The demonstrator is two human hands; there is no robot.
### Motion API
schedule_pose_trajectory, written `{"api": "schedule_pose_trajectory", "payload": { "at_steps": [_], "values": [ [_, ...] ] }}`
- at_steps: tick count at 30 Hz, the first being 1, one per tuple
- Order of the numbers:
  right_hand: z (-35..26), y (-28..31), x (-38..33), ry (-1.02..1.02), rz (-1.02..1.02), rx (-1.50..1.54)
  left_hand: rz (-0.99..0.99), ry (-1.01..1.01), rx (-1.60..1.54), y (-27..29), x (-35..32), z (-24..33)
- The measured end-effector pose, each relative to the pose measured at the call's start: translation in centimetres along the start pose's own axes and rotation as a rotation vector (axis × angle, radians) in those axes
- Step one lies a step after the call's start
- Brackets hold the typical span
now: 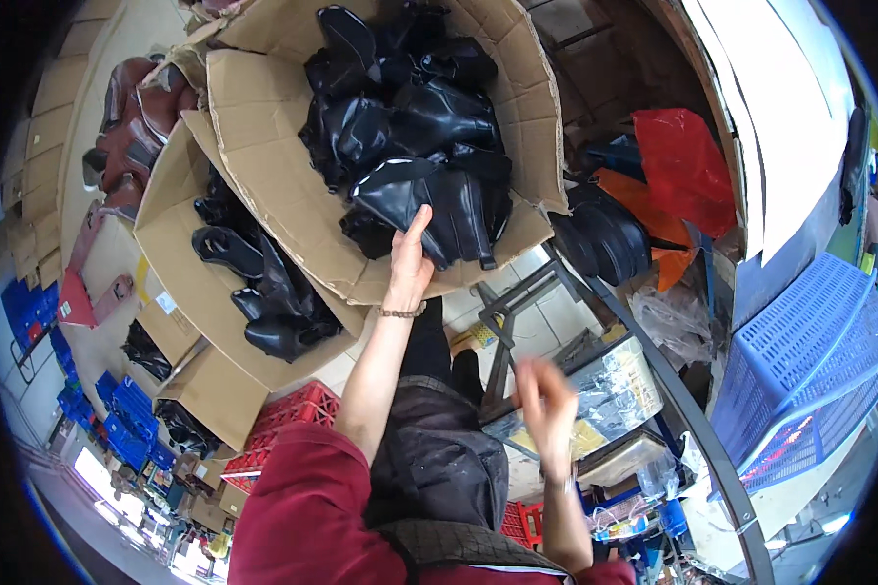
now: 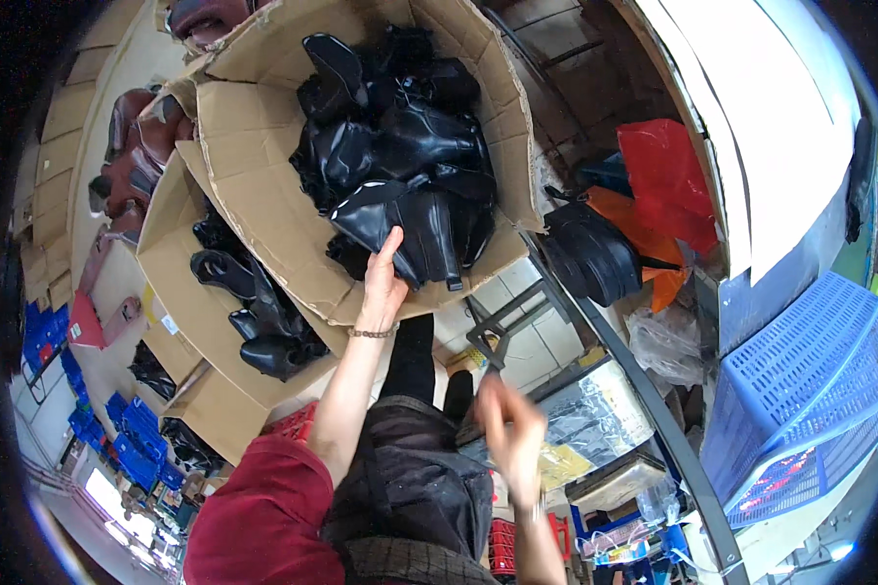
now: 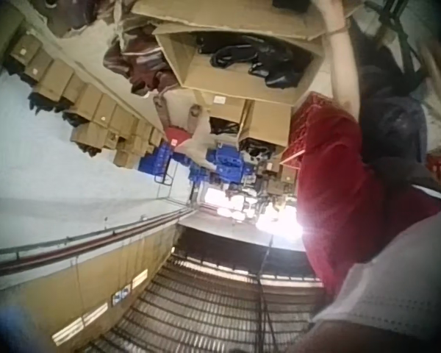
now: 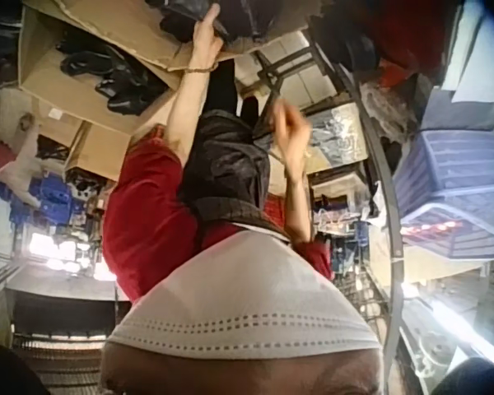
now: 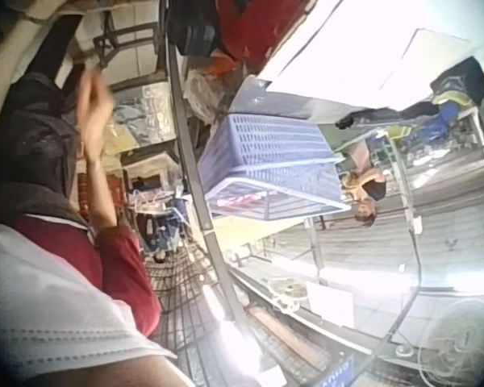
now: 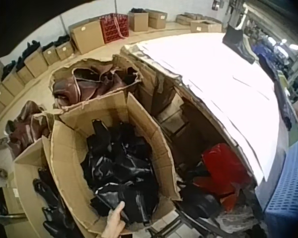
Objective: The person applies white adhesive to the edges of black boot uppers using a toothbrush. They handle the boots one at a time, dipping the brush into a red bowl of glue and spreading it along the seams. The person then places the treated boots into a blue basket and later moves them to cardboard boxes.
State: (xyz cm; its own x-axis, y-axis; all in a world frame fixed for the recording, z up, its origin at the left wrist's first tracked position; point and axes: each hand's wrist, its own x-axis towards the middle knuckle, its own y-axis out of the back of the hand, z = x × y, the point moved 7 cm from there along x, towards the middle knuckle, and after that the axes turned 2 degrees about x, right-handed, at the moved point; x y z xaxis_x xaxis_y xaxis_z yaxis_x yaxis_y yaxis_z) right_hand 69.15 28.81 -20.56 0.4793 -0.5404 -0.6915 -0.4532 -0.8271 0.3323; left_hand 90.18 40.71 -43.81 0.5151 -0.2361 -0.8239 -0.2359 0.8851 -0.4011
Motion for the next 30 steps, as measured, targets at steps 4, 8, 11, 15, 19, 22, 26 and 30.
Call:
{"api": "schedule_pose_trajectory", "payload": {
  "at_steps": [4,8,11,15,19,22,26,30],
  "values": [
    [-3.5,-5.0,15.3,0.343,0.43,-0.239,0.082,-0.184,0.432,-1.6,-4.7,5.9],
    [9.5,-13.2,24.3,0.428,0.546,-0.409,0.099,-0.09,0.537,-2.0,-11.5,10.2],
    [-1.4,-7.5,17.2,0.284,0.251,-0.152,0.057,-0.289,0.59,3.2,-11.9,14.5],
    [-13.5,0.1,0.0,0.707,0.358,0.101,-0.012,-0.345,0.8,-1.6,-16.2,14.8],
    [-16.1,2.2,-7.5,0.79,0.224,0.137,-0.556,-0.066,0.532,-12.4,-23.1,9.7],
    [-14.3,2.8,-8.6,0.756,0.171,-0.139,-0.884,-0.147,0.819,-19.8,-27.7,6.9],
    [-19.0,10.1,-11.8,0.784,0.281,-0.05,-0.837,-0.283,0.923,-30.6,-33.2,6.5],
    [-18.6,15.1,-18.4,0.855,0.568,-0.058,-0.905,-0.331,0.675,-39.7,-32.1,4.2]
  ]
}}
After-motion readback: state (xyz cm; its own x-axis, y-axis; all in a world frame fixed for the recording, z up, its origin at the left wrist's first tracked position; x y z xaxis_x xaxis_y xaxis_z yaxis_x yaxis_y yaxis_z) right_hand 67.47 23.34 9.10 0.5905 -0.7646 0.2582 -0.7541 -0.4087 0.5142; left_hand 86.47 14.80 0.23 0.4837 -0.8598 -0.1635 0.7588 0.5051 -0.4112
